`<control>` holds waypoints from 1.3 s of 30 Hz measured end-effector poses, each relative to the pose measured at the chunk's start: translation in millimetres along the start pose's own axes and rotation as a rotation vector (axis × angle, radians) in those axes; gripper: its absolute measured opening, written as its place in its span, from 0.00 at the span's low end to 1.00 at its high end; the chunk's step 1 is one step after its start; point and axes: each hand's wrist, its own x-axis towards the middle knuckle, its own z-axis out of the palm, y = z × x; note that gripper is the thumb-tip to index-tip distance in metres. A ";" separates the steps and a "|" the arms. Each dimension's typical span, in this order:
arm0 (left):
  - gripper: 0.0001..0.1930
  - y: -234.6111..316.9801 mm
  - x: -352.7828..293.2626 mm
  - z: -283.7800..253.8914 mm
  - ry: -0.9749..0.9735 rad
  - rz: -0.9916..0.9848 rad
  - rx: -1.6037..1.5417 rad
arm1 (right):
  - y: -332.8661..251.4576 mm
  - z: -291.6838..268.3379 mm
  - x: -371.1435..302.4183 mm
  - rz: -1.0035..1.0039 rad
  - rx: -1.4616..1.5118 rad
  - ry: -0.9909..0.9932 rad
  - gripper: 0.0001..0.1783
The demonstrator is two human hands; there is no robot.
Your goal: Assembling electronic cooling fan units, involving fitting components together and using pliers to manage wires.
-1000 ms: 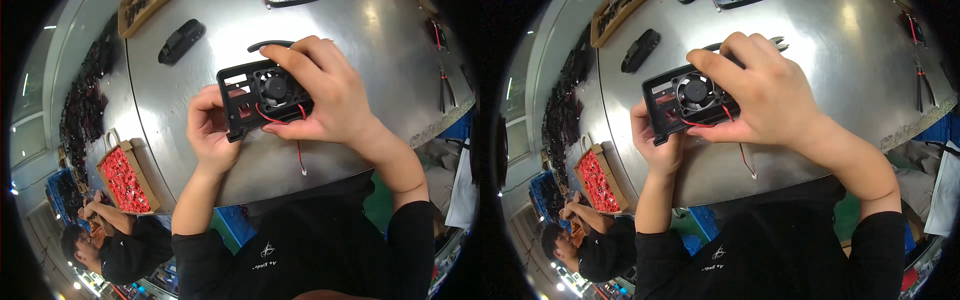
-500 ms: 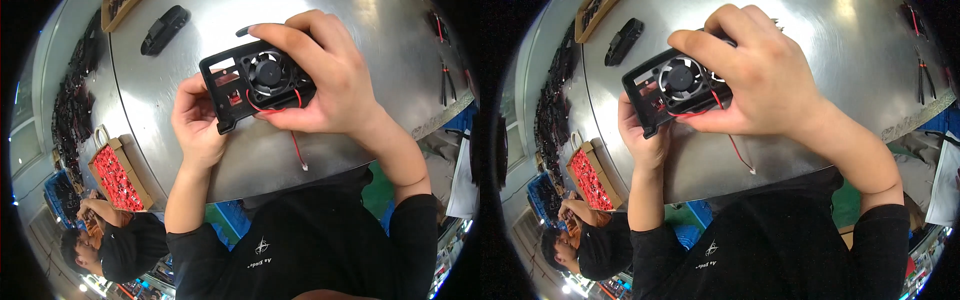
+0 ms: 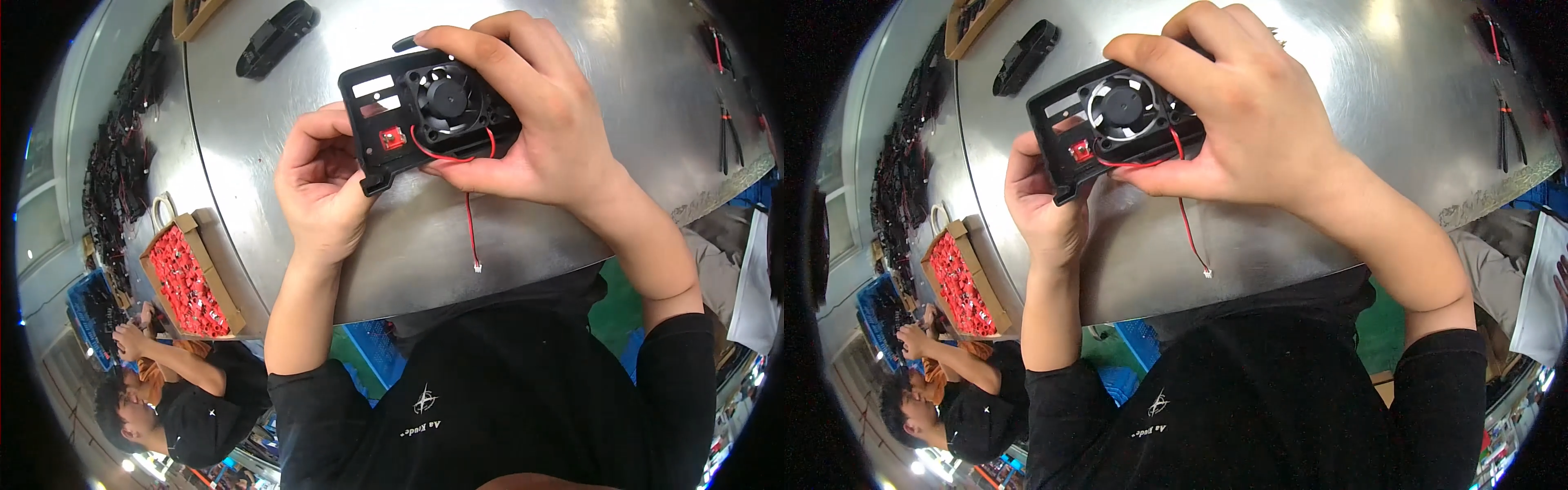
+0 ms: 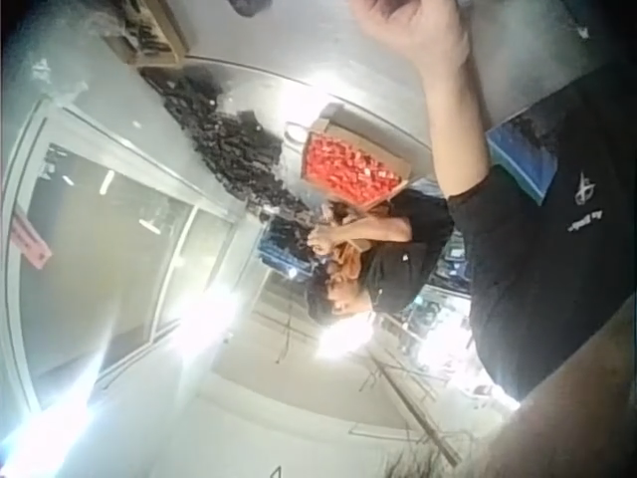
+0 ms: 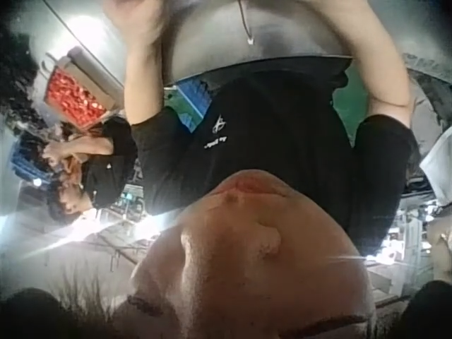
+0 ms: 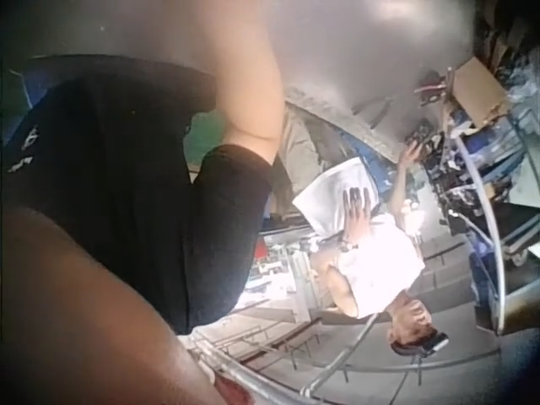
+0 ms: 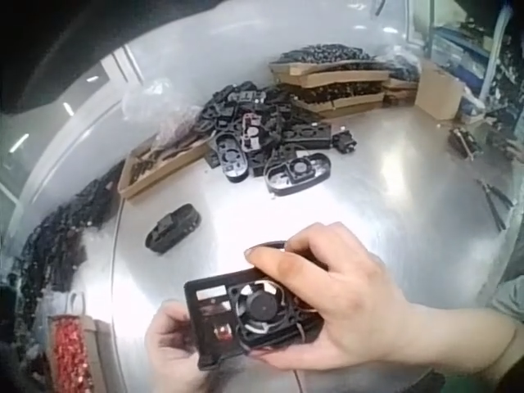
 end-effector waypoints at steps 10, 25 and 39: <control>0.16 -6.1 4.4 -1.3 -0.024 0.024 0.015 | -55.6 -42.3 52.0 0.701 0.008 -0.476 0.43; 0.20 -7.0 -0.3 -4.3 -0.118 -0.076 -0.207 | -57.5 -39.8 51.2 0.678 -0.016 -0.450 0.42; 0.13 16.6 13.9 -7.3 -0.072 -0.448 -0.342 | -53.9 -30.5 6.6 0.640 -0.170 -0.572 0.41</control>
